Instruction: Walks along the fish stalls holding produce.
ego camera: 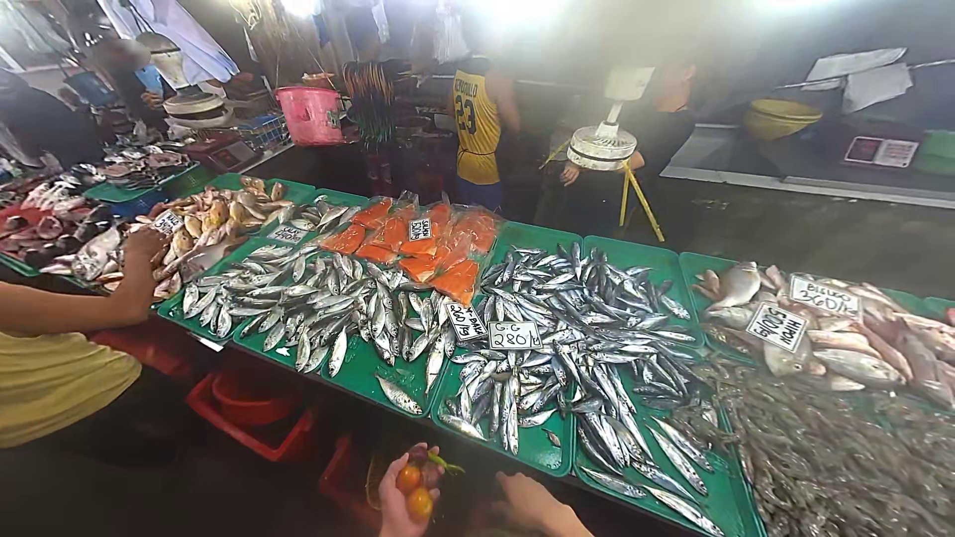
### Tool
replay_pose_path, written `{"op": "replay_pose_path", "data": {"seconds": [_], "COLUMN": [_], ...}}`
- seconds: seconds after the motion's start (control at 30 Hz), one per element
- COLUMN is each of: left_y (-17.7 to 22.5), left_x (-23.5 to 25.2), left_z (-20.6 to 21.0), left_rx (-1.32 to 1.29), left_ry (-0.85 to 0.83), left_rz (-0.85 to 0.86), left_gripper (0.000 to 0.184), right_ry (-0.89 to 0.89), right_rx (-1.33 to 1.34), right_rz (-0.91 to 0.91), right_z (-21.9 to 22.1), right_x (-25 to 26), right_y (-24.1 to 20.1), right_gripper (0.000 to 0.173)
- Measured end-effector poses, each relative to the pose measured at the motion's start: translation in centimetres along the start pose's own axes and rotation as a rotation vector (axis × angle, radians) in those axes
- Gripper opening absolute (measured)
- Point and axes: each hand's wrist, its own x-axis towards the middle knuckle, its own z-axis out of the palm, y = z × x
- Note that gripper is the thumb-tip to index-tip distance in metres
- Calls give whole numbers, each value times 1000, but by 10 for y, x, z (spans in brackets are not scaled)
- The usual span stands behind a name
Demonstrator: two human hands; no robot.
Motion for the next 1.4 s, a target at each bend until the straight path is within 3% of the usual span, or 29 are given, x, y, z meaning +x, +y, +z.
{"op": "replay_pose_path", "data": {"seconds": [1.1,1.23,1.4], "left_y": [-9,-2,3], "left_x": [-15,-16,-26], "left_z": [-26,-15,-3], "left_rx": [-44,19,6], "left_ry": [9,-44,-50], "left_rz": [8,16,8], "left_gripper": [54,56,64], "right_ry": [-45,45,17], "right_rx": [-83,-61,-84], "right_rz": [-30,-65,-65], "right_z": [15,10,9], "right_x": [4,1,-4], "right_y": [-18,-20,-20], "right_gripper": [55,57,57]}}
